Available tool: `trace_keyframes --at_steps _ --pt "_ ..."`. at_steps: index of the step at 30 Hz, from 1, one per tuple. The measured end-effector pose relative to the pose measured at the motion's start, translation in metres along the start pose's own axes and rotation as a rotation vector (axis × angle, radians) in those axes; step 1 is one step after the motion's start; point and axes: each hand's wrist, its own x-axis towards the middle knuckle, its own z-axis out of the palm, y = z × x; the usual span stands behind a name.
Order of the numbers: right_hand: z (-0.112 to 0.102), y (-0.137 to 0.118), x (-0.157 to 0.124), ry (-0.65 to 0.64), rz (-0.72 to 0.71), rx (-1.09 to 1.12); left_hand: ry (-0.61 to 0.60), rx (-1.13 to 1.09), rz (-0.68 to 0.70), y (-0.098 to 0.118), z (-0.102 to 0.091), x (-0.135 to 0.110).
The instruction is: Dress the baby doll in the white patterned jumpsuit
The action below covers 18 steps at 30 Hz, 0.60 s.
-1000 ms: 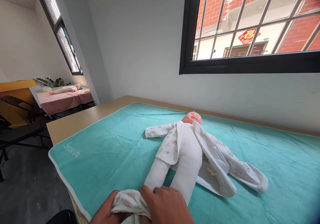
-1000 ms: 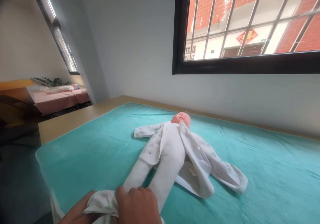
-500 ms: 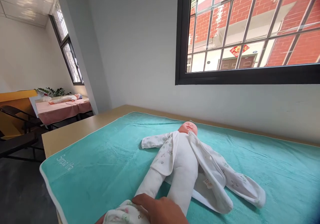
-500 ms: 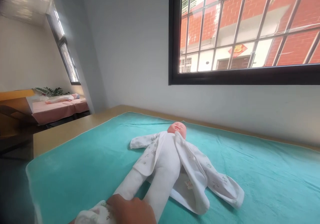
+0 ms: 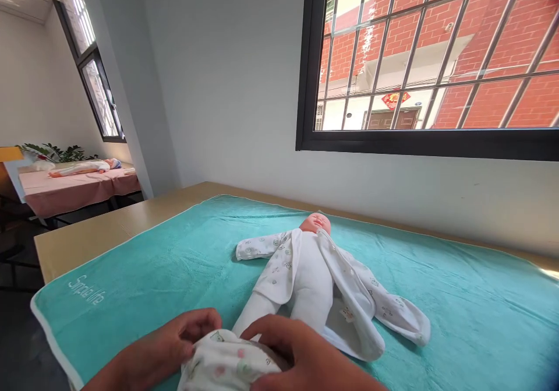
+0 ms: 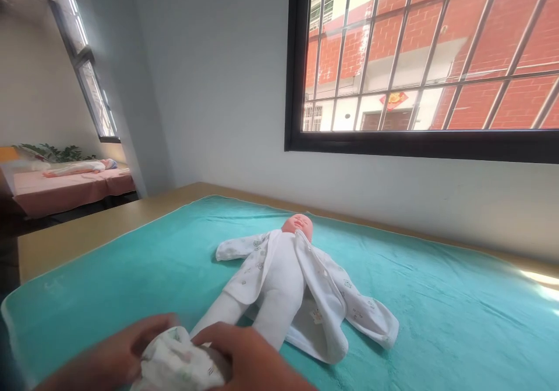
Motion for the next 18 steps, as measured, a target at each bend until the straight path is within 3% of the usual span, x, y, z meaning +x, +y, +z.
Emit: trace_keyframes --at_steps 3,5,7,10,12,16,18 --pt "-0.012 0.007 -0.003 0.024 0.012 0.131 -0.080 0.052 0.001 0.016 0.004 0.009" --pt "-0.015 0.011 -0.001 0.023 -0.006 0.196 -0.066 0.246 -0.028 0.027 0.012 0.015" --pt "-0.017 0.013 0.001 0.037 -0.050 0.234 0.042 0.441 0.012 0.036 0.022 0.025" --pt "-0.023 0.013 0.001 0.089 -0.079 0.197 0.226 0.635 0.192 0.044 0.041 0.044" --pt "-0.027 0.014 0.000 0.112 -0.063 0.204 0.279 0.770 0.278 0.046 0.055 0.060" --pt "-0.027 0.019 0.002 0.156 -0.047 0.137 0.364 1.112 0.268 0.049 0.078 0.086" --pt "-0.022 0.022 0.004 0.200 -0.044 -0.023 0.428 1.203 0.259 0.053 0.075 0.094"
